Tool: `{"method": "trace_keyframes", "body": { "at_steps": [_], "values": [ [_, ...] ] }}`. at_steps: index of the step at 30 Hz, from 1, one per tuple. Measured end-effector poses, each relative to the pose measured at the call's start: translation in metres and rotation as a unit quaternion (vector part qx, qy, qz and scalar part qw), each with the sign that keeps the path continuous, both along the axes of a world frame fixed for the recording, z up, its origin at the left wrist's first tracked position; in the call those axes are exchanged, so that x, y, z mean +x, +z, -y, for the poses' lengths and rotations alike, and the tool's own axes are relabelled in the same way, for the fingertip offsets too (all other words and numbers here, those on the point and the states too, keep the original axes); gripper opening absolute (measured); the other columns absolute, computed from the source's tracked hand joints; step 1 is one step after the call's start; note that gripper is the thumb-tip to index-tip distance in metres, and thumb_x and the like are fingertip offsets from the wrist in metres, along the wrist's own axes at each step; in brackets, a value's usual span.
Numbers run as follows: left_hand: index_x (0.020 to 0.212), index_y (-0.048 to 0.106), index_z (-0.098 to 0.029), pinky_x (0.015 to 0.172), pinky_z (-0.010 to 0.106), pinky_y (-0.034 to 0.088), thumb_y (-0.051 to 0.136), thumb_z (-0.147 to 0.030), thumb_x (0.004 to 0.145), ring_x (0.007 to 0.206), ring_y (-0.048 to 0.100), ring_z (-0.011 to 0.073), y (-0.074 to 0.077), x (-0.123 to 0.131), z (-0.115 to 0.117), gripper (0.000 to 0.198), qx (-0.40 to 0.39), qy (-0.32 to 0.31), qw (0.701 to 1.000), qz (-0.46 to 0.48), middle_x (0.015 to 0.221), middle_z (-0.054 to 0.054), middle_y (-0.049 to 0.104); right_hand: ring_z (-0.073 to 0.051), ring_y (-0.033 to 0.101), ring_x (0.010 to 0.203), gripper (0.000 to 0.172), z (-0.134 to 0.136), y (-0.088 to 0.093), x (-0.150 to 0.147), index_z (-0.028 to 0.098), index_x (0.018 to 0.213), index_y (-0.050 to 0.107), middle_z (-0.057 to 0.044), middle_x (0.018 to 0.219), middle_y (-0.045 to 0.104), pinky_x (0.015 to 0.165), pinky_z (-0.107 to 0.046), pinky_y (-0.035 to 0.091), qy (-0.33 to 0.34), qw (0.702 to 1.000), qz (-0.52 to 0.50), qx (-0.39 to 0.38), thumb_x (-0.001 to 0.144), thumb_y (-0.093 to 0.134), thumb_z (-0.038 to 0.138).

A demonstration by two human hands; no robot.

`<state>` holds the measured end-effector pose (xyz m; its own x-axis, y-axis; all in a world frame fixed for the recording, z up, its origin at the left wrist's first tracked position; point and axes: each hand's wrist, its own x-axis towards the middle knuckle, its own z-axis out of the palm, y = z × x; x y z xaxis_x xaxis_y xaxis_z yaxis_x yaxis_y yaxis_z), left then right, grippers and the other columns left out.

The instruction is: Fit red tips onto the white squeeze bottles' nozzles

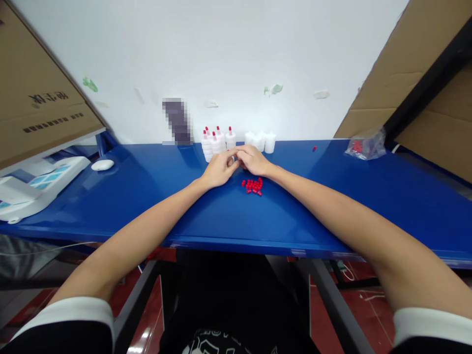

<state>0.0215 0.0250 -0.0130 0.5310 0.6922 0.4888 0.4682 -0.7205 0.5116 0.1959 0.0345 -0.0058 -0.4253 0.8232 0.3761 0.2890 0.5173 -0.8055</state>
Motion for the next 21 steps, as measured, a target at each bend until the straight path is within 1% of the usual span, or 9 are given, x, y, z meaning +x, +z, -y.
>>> {"method": "trace_keyframes", "body": {
  "at_steps": [3, 6, 7, 9, 11, 13, 15, 17, 21],
  "values": [
    [0.120, 0.070, -0.018, 0.062, 0.028, 0.032, 0.053, -0.017, 0.094, 0.059, 0.049, 0.0139, -0.001, 0.000, 0.001, 0.031, 0.004, 0.001, 1.000, 0.000, 0.062, -0.004, 0.055, -0.015, 0.045, 0.050, 0.016, 0.000, -0.002, 0.002, 0.021, 0.073, 0.060, 0.002, 0.054, 0.051, 0.049, -0.030, 0.035, -0.001, 1.000, -0.003, 0.020, 0.079, 0.046, 0.024],
    [0.114, 0.069, -0.019, 0.062, 0.027, 0.033, 0.052, -0.019, 0.097, 0.059, 0.051, 0.0139, 0.000, 0.002, 0.004, 0.024, 0.003, -0.002, 1.000, 0.019, 0.062, -0.004, 0.056, -0.016, 0.050, 0.051, 0.012, 0.000, -0.004, 0.004, 0.021, 0.077, 0.059, 0.002, 0.055, 0.055, 0.050, -0.029, 0.039, 0.004, 1.000, -0.025, 0.001, 0.083, 0.051, 0.028],
    [0.112, 0.068, -0.019, 0.061, 0.027, 0.033, 0.052, -0.021, 0.098, 0.059, 0.051, 0.0137, 0.001, 0.003, 0.005, 0.022, 0.002, 0.001, 0.999, 0.035, 0.062, -0.004, 0.055, -0.016, 0.051, 0.050, 0.014, 0.000, -0.004, 0.005, 0.022, 0.078, 0.059, 0.002, 0.055, 0.055, 0.050, -0.029, 0.039, 0.008, 0.999, -0.038, -0.012, 0.085, 0.052, 0.032],
    [0.106, 0.065, -0.019, 0.059, 0.026, 0.033, 0.053, -0.024, 0.098, 0.056, 0.050, 0.0129, 0.004, 0.004, 0.007, 0.015, -0.002, 0.021, 0.996, 0.084, 0.059, -0.005, 0.052, -0.015, 0.049, 0.047, 0.025, -0.002, -0.005, 0.006, 0.022, 0.077, 0.058, 0.002, 0.053, 0.054, 0.047, -0.028, 0.036, 0.009, 0.997, -0.063, -0.036, 0.089, 0.052, 0.043],
    [0.098, 0.061, -0.021, 0.057, 0.026, 0.032, 0.054, -0.024, 0.098, 0.052, 0.046, 0.0116, 0.008, 0.004, 0.007, 0.008, -0.005, 0.057, 0.986, 0.154, 0.055, -0.007, 0.047, -0.014, 0.044, 0.042, 0.037, -0.003, -0.004, 0.006, 0.022, 0.075, 0.057, 0.002, 0.048, 0.051, 0.044, -0.028, 0.034, -0.005, 0.995, -0.081, -0.054, 0.091, 0.049, 0.055],
    [0.093, 0.057, -0.022, 0.057, 0.025, 0.032, 0.056, -0.022, 0.096, 0.049, 0.042, 0.0104, 0.012, 0.002, 0.004, 0.003, -0.007, 0.099, 0.971, 0.219, 0.052, -0.009, 0.042, -0.014, 0.041, 0.038, 0.044, -0.004, -0.004, 0.006, 0.022, 0.075, 0.058, 0.002, 0.043, 0.050, 0.044, -0.028, 0.034, -0.025, 0.994, -0.085, -0.067, 0.092, 0.046, 0.061],
    [0.091, 0.055, -0.022, 0.057, 0.025, 0.032, 0.058, -0.020, 0.094, 0.048, 0.040, 0.0097, 0.014, -0.003, -0.001, 0.005, -0.006, 0.136, 0.958, 0.253, 0.050, -0.010, 0.038, -0.014, 0.041, 0.037, 0.043, -0.005, -0.004, 0.006, 0.021, 0.075, 0.060, 0.001, 0.042, 0.050, 0.044, -0.028, 0.036, -0.047, 0.993, -0.081, -0.067, 0.094, 0.045, 0.057],
    [0.090, 0.056, -0.023, 0.059, 0.025, 0.033, 0.060, -0.017, 0.092, 0.047, 0.039, 0.0094, 0.014, -0.007, -0.005, 0.007, -0.005, 0.156, 0.955, 0.252, 0.049, -0.011, 0.038, -0.014, 0.044, 0.038, 0.036, -0.004, -0.004, 0.005, 0.021, 0.074, 0.061, 0.001, 0.043, 0.053, 0.045, -0.028, 0.037, -0.071, 0.994, -0.072, -0.052, 0.093, 0.048, 0.049],
    [0.094, 0.060, -0.022, 0.062, 0.026, 0.035, 0.061, -0.019, 0.093, 0.049, 0.044, 0.0101, 0.010, -0.011, -0.009, 0.003, 0.003, 0.138, 0.973, 0.183, 0.050, -0.010, 0.044, -0.013, 0.046, 0.040, 0.019, -0.001, -0.005, 0.001, 0.021, 0.072, 0.060, 0.003, 0.044, 0.052, 0.046, -0.028, 0.037, -0.110, 0.992, -0.054, -0.019, 0.086, 0.057, 0.032]
  ]
}}
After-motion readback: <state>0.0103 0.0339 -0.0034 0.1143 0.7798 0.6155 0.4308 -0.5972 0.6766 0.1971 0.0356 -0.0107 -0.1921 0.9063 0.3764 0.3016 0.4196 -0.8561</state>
